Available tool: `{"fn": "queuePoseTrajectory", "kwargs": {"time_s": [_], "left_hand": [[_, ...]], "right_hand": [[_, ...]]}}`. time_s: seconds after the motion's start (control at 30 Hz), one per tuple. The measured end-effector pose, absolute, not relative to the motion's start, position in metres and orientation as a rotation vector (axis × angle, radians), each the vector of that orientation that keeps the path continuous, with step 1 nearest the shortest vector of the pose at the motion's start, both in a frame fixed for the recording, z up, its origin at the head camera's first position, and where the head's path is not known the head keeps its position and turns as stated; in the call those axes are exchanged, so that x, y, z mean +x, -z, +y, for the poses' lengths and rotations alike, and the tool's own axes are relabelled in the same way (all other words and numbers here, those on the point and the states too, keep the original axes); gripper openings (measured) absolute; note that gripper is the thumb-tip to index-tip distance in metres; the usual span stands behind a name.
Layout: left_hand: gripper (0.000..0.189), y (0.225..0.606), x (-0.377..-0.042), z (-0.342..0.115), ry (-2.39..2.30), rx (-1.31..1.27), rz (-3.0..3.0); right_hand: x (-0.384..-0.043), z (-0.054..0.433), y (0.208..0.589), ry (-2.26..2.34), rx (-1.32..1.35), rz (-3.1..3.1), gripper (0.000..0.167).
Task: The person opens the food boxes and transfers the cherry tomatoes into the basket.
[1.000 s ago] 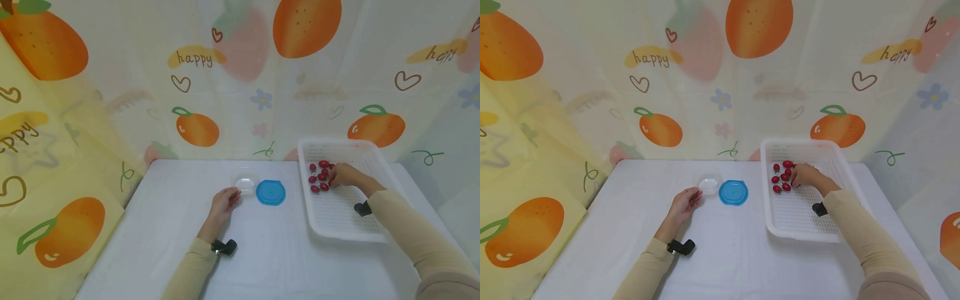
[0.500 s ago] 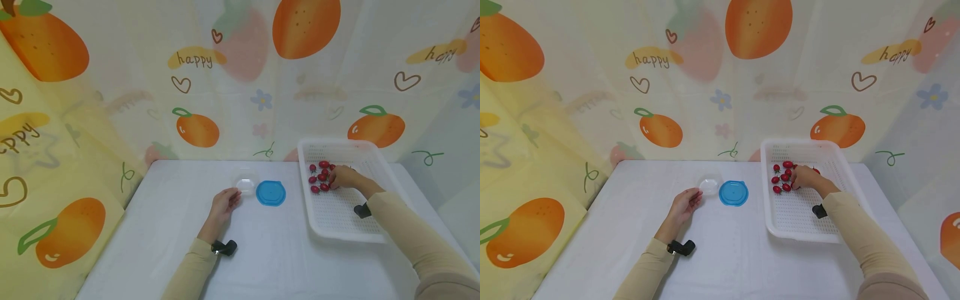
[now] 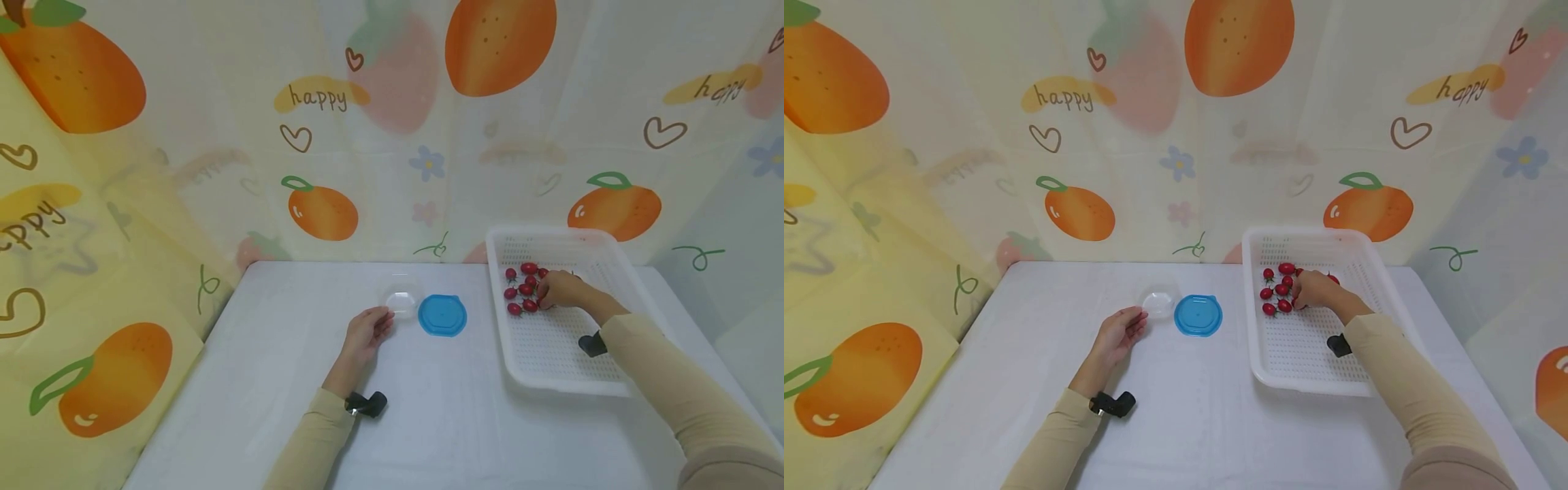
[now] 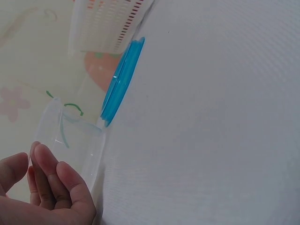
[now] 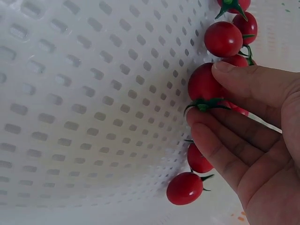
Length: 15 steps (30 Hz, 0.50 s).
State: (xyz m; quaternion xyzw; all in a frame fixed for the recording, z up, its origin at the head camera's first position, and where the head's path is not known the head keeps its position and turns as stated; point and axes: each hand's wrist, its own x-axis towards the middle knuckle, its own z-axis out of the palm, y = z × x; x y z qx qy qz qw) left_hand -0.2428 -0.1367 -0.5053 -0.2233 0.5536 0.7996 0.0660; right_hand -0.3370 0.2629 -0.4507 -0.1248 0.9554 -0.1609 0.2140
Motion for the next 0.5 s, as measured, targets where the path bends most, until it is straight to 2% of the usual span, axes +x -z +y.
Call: {"fn": "queuePoseTrajectory", "kwargs": {"time_s": [0.5], "left_hand": [[0.03, 0.5073, -0.2429, -0.1409, -2.395, -0.689, 1.706]], "right_hand": [[-0.3325, 0.2635, 0.4402, 0.481, -0.38, 2.7, 0.025]]}}
